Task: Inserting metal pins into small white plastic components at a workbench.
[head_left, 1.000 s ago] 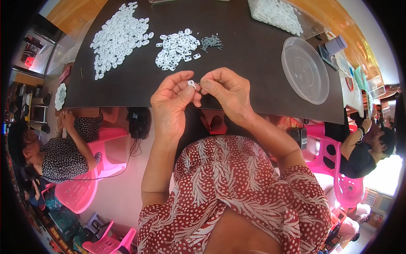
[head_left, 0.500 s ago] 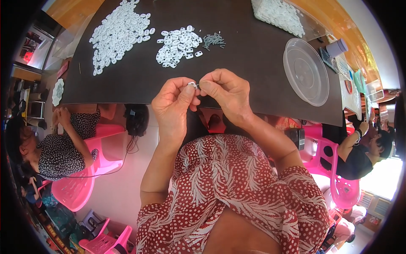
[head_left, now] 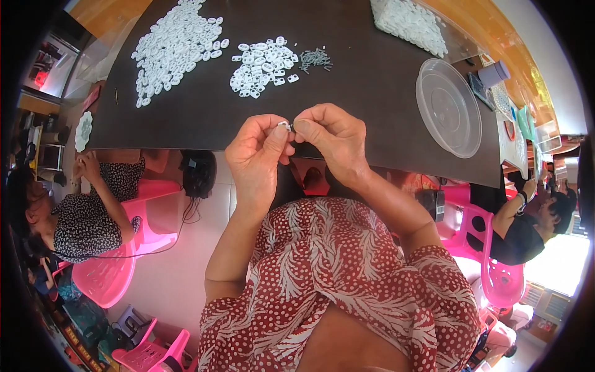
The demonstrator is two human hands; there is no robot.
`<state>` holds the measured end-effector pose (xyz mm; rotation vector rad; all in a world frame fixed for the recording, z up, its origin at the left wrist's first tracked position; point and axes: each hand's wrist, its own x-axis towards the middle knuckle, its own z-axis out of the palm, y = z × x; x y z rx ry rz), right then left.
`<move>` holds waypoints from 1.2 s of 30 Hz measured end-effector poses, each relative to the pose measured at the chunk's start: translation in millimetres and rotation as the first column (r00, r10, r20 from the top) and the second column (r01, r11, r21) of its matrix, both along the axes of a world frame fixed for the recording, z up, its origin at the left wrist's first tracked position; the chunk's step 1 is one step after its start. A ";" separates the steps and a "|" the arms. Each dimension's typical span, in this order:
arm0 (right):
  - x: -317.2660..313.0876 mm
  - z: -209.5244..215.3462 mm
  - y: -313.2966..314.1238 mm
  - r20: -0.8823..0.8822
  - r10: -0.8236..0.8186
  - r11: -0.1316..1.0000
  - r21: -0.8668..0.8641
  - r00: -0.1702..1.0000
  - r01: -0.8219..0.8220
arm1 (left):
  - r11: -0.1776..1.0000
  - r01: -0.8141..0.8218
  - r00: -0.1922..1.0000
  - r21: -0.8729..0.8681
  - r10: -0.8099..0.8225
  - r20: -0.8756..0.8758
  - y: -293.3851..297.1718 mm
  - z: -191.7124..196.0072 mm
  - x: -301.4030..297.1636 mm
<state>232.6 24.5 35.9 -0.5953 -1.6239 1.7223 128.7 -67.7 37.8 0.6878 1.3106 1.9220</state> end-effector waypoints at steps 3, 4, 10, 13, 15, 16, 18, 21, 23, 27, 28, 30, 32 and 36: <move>0.1 -0.1 -0.3 -0.002 0.003 1.000 -0.009 1.000 -0.003 | 1.000 0.001 1.000 0.005 -0.001 0.010 -0.3 -0.5 0.3; 0.2 -0.4 -0.4 -0.001 0.008 1.000 -0.006 1.000 -0.008 | 1.000 0.003 1.000 0.013 -0.003 0.015 -0.5 -1.4 0.4; 0.5 -1.9 -1.2 0.022 0.011 1.000 0.013 1.000 -0.011 | 1.000 -0.021 1.000 0.004 0.021 0.004 -0.9 -2.1 1.5; 0.1 -2.4 -2.4 0.014 0.014 1.000 -0.011 1.000 -0.014 | 1.000 -0.024 1.000 -0.003 0.024 0.004 -1.2 -3.8 2.2; 0.3 -4.6 -2.2 0.015 0.019 1.000 -0.006 1.000 -0.019 | 1.000 -0.028 1.000 -0.008 0.028 -0.007 -1.1 -4.5 3.4; 0.4 -5.6 -1.9 0.016 0.024 1.000 -0.001 1.000 -0.024 | 0.999 -0.034 0.999 -0.019 0.034 -0.019 -1.2 -4.8 4.2; -0.6 -6.8 -2.6 0.027 0.018 1.000 0.006 0.999 -0.018 | 0.999 -0.038 0.999 -0.029 0.037 -0.029 -0.2 -6.5 6.1; -2.6 -8.5 -4.6 0.052 0.012 1.000 0.015 0.999 -0.013 | 0.997 -0.073 0.996 -0.002 0.073 -0.042 1.5 -11.2 9.7; -2.9 -10.1 -4.2 0.065 0.010 1.000 0.019 0.998 -0.011 | 0.991 -0.128 0.979 -0.048 0.118 -0.168 2.4 -13.9 11.4; -3.1 -13.0 -0.2 0.137 -0.012 0.994 0.108 0.990 -0.002 | 0.990 -0.131 0.972 -0.047 0.119 -0.202 6.1 -16.3 10.8; -3.3 -12.4 -0.1 0.189 -0.033 0.989 0.145 0.982 0.005 | 0.990 -0.127 0.982 -0.060 0.117 -0.146 5.8 -15.7 11.9; -5.2 -12.1 3.8 0.161 -0.057 0.985 0.169 0.985 0.030 | 0.993 -0.111 0.993 -0.041 0.110 -0.040 8.8 -16.0 11.9; -7.3 -11.0 11.2 0.123 -0.063 0.904 0.427 0.990 0.004 | 0.996 -0.086 0.996 -0.012 0.086 -0.002 11.4 -16.2 7.6; -13.9 -1.7 21.6 0.138 -0.072 0.872 0.490 0.988 -0.005 | 0.995 -0.068 0.993 0.068 0.061 0.100 19.7 -20.9 -1.9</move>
